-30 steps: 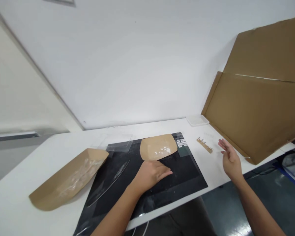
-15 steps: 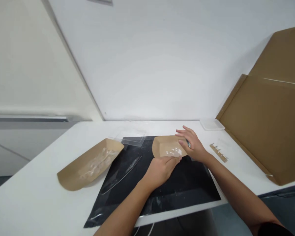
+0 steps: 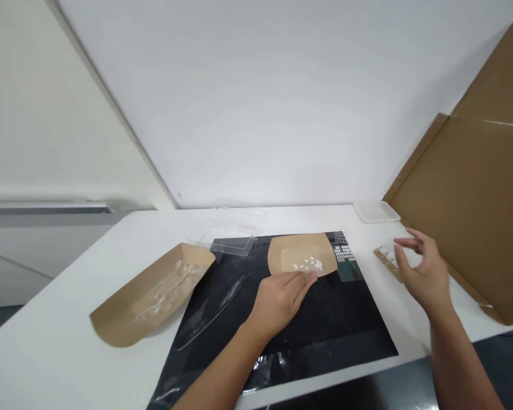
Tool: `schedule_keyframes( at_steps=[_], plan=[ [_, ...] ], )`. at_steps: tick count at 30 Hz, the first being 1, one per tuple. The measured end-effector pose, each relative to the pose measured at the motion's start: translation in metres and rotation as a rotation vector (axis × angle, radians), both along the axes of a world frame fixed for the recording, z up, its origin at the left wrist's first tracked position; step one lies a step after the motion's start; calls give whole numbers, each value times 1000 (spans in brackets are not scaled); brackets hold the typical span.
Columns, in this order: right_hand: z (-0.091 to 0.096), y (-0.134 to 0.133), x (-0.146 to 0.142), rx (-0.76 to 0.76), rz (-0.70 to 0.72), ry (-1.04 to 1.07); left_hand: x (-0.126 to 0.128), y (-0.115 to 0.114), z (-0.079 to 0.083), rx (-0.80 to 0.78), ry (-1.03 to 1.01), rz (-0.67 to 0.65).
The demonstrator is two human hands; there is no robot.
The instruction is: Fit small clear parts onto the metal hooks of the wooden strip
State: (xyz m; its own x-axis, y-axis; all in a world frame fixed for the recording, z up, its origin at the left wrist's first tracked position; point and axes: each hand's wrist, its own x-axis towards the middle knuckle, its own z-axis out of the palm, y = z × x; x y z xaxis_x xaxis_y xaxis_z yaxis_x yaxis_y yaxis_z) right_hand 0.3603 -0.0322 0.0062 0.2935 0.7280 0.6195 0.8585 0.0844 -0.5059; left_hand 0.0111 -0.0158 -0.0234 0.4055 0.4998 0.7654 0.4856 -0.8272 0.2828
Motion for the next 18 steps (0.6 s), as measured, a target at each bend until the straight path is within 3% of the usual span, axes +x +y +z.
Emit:
schedule_keyframes(
  at_steps=[4, 8, 13, 18],
  plan=[
    [-38, -33, 33, -127, -125, 140, -4, 2, -3, -15, 49, 16],
    [-68, -32, 45, -264, -138, 273, -4, 3, -1, -19, 118, 65],
    [-87, -21, 45, -243, -195, 301, -6, 8, 2, -75, 101, 67],
    [-95, -18, 43, -270, -196, 263, -8, 11, 4, -81, 148, -19]
  ],
)
